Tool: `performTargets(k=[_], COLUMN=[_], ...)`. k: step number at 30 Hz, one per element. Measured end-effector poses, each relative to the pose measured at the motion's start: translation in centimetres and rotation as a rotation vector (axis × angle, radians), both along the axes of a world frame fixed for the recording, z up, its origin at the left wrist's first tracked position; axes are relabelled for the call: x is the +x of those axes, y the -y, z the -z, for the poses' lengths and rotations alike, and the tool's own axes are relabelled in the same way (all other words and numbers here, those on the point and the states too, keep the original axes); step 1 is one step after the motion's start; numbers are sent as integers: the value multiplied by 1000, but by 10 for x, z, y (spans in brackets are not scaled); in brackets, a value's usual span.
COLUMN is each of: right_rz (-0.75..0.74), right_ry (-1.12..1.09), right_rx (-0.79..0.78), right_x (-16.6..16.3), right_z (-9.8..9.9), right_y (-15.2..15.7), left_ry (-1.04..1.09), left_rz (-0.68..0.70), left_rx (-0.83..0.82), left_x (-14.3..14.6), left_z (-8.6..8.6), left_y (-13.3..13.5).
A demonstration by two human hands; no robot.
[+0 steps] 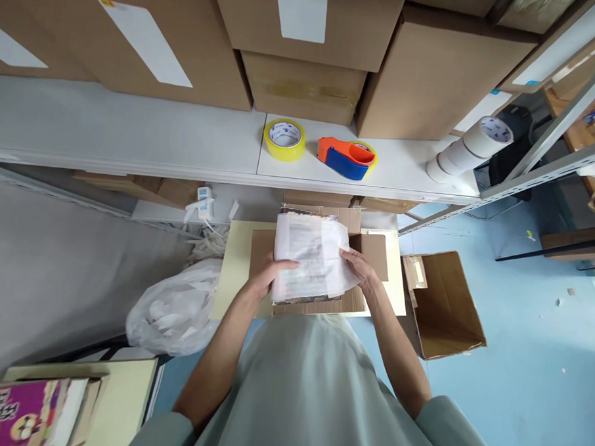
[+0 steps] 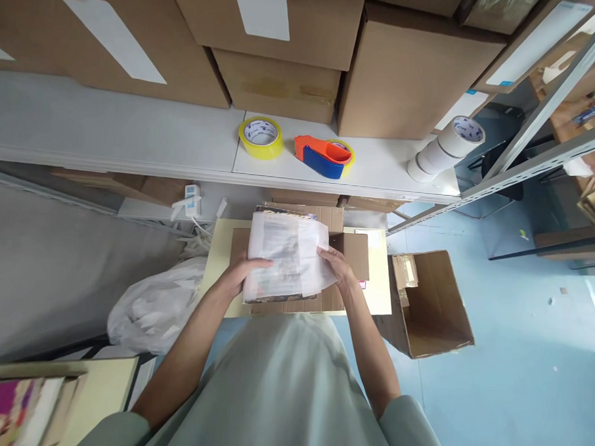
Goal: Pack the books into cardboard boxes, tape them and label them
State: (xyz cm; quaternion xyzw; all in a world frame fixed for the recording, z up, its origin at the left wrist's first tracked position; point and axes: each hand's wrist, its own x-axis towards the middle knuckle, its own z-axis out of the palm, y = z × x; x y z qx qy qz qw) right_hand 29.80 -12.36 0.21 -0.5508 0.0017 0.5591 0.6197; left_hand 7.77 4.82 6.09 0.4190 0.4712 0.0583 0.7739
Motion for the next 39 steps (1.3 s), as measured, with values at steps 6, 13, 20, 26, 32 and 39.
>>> performTargets(k=[6,13,20,26,32,39], right_rz=[28,29,29,-112,-418,-860], right_ry=[99,498,431,589,954,1207], right_rx=[34,-120,-87,-35,56,-71], right_x=[-2,-5,8,42,66,56], right_z=[-4,-21,-48,-80,-100,-43], right_y=[1,2,5,-7,-45,-77], left_ry=[-39,-38,108,117,85,-78], left_rz=[45,100,146,119,76,-131], left_rx=[-211,-21,146,106,170,600], left_x=[3,22,33,40,31,-41], left_z=[12,23,21,34,41,55], left_y=[-2,0,12,20,18,-1])
